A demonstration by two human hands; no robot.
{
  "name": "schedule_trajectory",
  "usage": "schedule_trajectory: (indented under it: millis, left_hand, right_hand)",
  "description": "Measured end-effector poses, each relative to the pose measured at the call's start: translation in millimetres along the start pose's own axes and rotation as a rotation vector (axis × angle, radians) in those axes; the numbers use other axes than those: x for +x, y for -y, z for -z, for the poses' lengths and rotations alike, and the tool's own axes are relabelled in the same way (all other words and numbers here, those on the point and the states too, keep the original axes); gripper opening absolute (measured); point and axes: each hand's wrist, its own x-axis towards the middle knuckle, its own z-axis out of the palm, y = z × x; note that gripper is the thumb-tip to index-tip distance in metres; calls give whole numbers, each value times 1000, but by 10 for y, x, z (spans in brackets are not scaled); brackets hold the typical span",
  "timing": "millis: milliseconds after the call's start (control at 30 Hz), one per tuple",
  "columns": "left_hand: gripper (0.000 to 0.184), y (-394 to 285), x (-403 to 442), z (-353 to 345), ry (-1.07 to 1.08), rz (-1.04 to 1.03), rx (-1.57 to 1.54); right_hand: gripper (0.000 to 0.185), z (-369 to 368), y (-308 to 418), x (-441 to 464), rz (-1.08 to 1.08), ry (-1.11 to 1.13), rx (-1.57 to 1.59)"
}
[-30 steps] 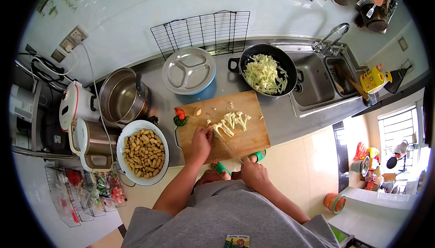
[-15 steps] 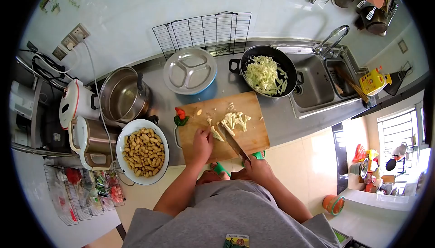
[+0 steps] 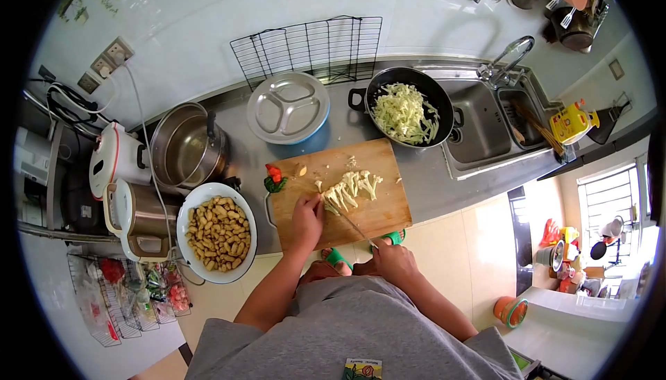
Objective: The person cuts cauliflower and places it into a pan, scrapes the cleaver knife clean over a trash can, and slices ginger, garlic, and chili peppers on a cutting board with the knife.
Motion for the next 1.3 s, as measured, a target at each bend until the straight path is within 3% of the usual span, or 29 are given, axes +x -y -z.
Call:
schedule_trajectory:
  millis: [233,367,467,567,767,1067,1300]
  left_hand:
    - [19,-11,1,61,43,24,0]
    - [18,40,-3,29,49,86,-19]
    - [18,12,-24,52,49,-31,19]
    - [18,-20,-35,23,31,-1,-99]
    - [18,-106,-142,58,15,49,-274]
    - [13,-112,-118,121,25,-11,-143]
    - [11,-50,-103,109,48,11,-163]
  right_hand:
    - [20,295,222,95,6,117,22]
    - [24,63,228,248,-55,121,-3]
    - [26,-127,88,311,-74,70,62]
    - [26,-196,-143,300,84,-110,239]
    - [28,31,-110,-58,-59,-34,147]
    - [23,132,-2,-159,-40,-28,129]
    - [31,56,108,36,-108,101,78]
